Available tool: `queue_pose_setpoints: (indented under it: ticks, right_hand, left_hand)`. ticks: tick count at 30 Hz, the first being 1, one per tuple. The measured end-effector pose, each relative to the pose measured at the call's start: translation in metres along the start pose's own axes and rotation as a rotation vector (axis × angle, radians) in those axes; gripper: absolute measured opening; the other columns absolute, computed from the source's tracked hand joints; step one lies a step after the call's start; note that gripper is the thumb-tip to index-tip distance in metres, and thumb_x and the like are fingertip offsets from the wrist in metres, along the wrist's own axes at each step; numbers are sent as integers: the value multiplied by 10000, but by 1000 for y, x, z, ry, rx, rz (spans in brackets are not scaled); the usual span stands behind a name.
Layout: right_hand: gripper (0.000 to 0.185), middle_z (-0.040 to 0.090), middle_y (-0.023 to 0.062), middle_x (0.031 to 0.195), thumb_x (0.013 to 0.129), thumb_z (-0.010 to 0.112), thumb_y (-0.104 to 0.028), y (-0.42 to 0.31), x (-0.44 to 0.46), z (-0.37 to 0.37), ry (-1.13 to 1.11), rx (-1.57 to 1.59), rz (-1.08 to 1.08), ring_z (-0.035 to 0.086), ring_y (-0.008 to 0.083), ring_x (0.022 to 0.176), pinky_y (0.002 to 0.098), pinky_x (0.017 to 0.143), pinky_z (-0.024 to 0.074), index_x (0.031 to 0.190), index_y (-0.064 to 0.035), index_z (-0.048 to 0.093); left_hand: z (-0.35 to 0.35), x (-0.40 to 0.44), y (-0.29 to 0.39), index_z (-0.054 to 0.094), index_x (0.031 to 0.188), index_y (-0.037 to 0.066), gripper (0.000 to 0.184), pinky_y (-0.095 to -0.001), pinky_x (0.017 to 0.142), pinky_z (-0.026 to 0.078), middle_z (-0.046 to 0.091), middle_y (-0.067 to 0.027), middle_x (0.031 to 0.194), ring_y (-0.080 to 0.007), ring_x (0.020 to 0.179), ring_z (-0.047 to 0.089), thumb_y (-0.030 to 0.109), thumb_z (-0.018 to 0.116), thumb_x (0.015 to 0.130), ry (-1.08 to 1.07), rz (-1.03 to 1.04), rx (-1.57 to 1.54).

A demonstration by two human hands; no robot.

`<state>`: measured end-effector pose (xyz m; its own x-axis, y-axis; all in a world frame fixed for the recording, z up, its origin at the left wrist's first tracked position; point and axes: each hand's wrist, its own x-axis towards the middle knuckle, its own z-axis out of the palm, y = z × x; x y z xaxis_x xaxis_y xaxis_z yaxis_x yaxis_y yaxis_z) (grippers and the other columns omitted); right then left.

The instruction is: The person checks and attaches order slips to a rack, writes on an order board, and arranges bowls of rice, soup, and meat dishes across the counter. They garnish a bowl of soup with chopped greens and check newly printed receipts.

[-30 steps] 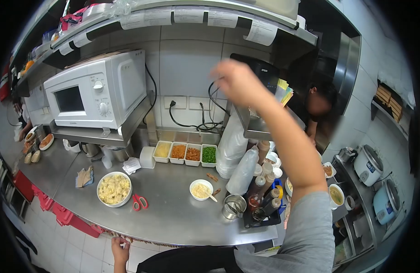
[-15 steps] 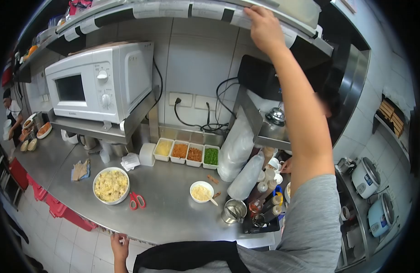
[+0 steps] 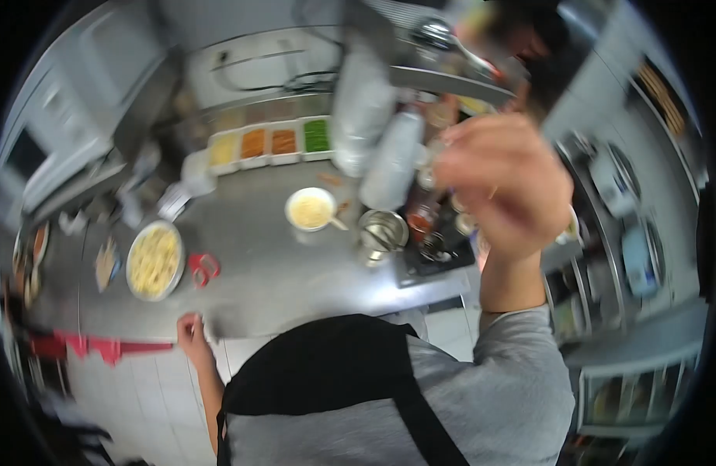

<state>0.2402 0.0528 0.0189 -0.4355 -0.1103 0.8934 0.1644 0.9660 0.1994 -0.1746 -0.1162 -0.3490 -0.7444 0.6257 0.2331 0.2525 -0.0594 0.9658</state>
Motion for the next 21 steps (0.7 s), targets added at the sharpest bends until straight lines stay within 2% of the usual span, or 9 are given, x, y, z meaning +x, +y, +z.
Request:
queue_pose_setpoints:
  ticks: [2,4,6,8,11,14,16,18,21]
  right_hand:
    - [156,663,93,786,650,678,62,15,-54,-49,269,-295,441,621,180,738,263,659,486,793,2,656]
    - [109,655,66,831,783,671,-3,45,-115,-93,465,-229,905,599,95,734,194,657,470,891,2,653]
    - [148,661,73,808,835,624,-90,85,-185,-130,256,-310,1232,614,117,727,239,675,486,949,0,652]
    - [214,662,116,808,767,644,-80,118,-253,-144,-334,-543,1204,637,178,745,297,699,490,977,-37,660]
    - [215,670,106,805,766,620,-51,166,-307,-101,-270,150,1456,629,143,749,287,689,492,966,22,646]
    - [261,679,128,860,697,625,-52,239,-365,-62,-409,-73,1414,652,208,780,301,728,499,954,-45,672]
    - [379,671,104,840,656,643,-39,276,-404,-38,-338,175,1316,647,191,769,295,711,500,1035,-57,639]
    - [370,645,80,829,655,648,-35,288,-402,-25,-109,576,1480,622,162,718,273,663,493,1024,-53,616]
    - [336,616,67,860,659,631,-3,316,-421,-27,255,120,1420,583,132,736,253,625,478,989,-49,589]
  left_hand:
    - [4,3,19,534,791,31,129,-262,705,441,569,-54,872,-126,806,520,121,557,881,-73,-8,9]
    - [-2,12,12,529,802,42,175,-265,707,440,570,-48,892,-119,817,527,178,517,913,-103,-8,76]
    - [14,5,34,529,848,51,148,-262,732,429,571,-32,895,-115,823,527,182,512,916,-20,-43,44]
    - [34,-6,40,536,947,60,126,-271,767,419,552,-19,959,-115,878,507,180,519,912,-38,-52,87]
    - [79,-33,55,535,1007,61,145,-293,813,416,516,-25,1037,-128,949,478,161,535,902,-19,-43,163]
    - [134,-73,58,526,1046,58,176,-319,862,412,477,-40,1105,-153,1011,450,141,547,892,3,-20,169]
    - [168,-100,63,519,1058,54,190,-332,892,406,461,-51,1125,-172,1039,439,131,551,887,27,-12,213]
    - [200,-127,81,513,1080,51,205,-347,896,410,437,-60,1151,-186,1060,437,111,544,886,48,-34,249]
    - [229,-156,103,504,1108,51,231,-356,892,415,413,-61,1168,-195,1078,432,85,538,882,91,-26,323]
